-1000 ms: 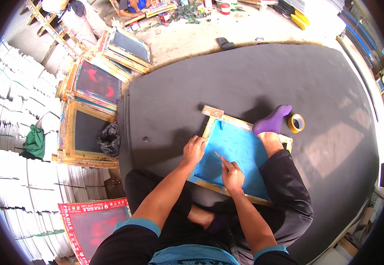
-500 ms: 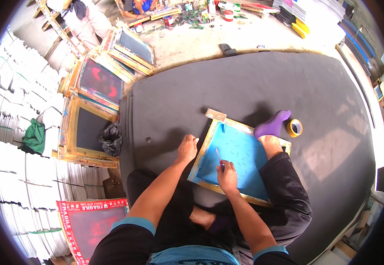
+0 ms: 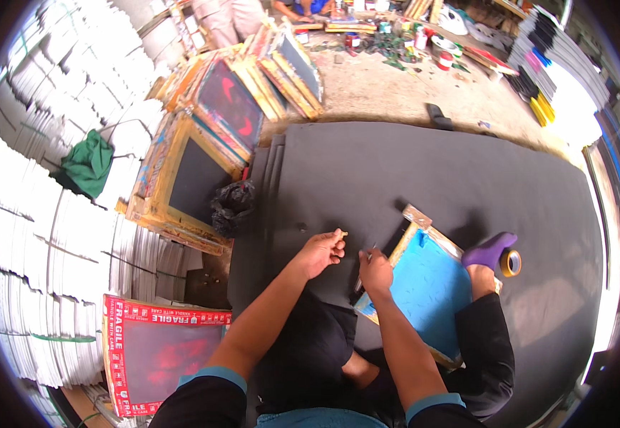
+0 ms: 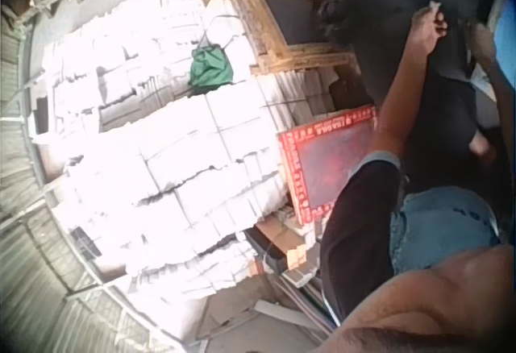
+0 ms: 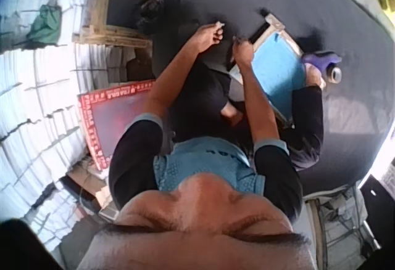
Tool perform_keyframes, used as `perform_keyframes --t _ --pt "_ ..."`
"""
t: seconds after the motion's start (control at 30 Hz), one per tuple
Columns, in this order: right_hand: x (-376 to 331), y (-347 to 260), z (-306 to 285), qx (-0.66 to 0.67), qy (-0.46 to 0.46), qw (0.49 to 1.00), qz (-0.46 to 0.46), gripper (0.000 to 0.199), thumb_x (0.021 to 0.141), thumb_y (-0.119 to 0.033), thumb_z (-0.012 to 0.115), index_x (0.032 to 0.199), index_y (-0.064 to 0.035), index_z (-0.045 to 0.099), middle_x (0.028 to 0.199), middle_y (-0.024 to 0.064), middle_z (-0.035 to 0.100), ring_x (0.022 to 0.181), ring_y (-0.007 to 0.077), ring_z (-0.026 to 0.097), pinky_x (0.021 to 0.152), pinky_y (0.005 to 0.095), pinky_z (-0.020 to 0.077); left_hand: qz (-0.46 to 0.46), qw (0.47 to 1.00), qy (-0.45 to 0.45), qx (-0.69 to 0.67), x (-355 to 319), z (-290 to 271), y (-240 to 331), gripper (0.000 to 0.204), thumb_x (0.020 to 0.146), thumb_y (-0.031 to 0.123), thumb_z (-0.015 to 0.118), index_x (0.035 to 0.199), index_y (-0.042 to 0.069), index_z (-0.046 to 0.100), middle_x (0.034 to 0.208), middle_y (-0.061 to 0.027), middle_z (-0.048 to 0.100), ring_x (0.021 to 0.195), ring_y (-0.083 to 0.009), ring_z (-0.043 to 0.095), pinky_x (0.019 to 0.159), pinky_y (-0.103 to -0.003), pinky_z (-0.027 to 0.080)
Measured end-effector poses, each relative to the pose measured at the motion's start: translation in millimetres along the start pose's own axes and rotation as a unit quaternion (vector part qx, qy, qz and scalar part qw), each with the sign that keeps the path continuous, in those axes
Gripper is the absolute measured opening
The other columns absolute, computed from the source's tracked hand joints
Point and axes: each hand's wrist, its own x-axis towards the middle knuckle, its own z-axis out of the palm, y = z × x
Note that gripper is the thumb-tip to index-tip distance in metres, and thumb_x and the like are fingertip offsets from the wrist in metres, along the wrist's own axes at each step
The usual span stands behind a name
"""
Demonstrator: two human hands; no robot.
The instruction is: The person sits on the floor and uses a small metal tool to scrape and clean the edges of a blue screen printing frame. They repeatedly remove dried material from the frame's border and occasionally wipe the tool on a nearby cloth.
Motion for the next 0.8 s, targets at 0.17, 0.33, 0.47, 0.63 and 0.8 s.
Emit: perform_keyframes --t 0.17,0.33,0.47,0.63,0.8 --pt "5.8 -71.5 -6.0 0.394 0.006 0.914 -0.095 0.019 0.096 -0.014 0.077 0.108 0.0006 0.075 0.096 0.0145 0.076 0.084 0.0289 0.074 0.076 0.0369 0.0574 0.003 0.996 -0.012 -0.089 -0.7 -15.7 -8.9 0.024 0.107 0.038 0.063 0.109 0.014 0.067 0.096 0.0036 0.066 0.092 -0.013 0.064 0.081 -0.033 0.05" --pt "11.4 -85.1 24.8 0.327 0.093 0.934 -0.112 0.012 0.094 -0.009 0.077 0.102 -0.0004 0.076 0.092 0.0138 0.073 0.084 0.0287 0.071 0.076 0.0384 0.056 0.028 0.988 0.0 -0.153 8.5 -20.3 -16.1 0.028 0.108 0.034 0.062 0.12 0.01 0.068 0.112 -0.0018 0.069 0.106 -0.0172 0.066 0.097 -0.039 0.053" --pt "16.5 -88.4 35.0 0.22 0.159 0.943 -0.192 0.004 0.092 -0.004 0.074 0.095 -0.0019 0.073 0.089 0.0142 0.071 0.08 0.034 0.069 0.071 0.0435 0.0549 0.015 0.983 0.094 -0.155 3.9 -13.3 -12.3 0.028 0.106 0.034 0.065 0.116 0.008 0.072 0.11 -0.003 0.071 0.102 -0.0177 0.067 0.091 -0.037 0.054" --pt "34.1 -89.0 50.7 0.107 0.182 0.943 -0.256 0.004 0.09 -0.002 0.072 0.09 -0.0038 0.069 0.086 0.0141 0.068 0.078 0.037 0.067 0.069 0.0472 0.0539 0.067 0.974 0.193 -0.102 4.1 -8.7 -11.7 0.029 0.105 0.035 0.067 0.113 0.008 0.076 0.106 -0.0033 0.074 0.093 -0.018 0.069 0.081 -0.035 0.054" --pt "38.2 -99.8 56.9 0.148 0.144 0.939 -0.274 0.004 0.089 -0.003 0.074 0.093 -0.0053 0.072 0.09 0.0124 0.069 0.081 0.0343 0.066 0.072 0.0456 0.054 0.067 0.957 0.231 -0.16 0.4 -12.1 0.3 0.026 0.103 0.033 0.07 0.113 0.009 0.074 0.11 -0.0024 0.073 0.099 -0.0198 0.069 0.088 -0.038 0.052"
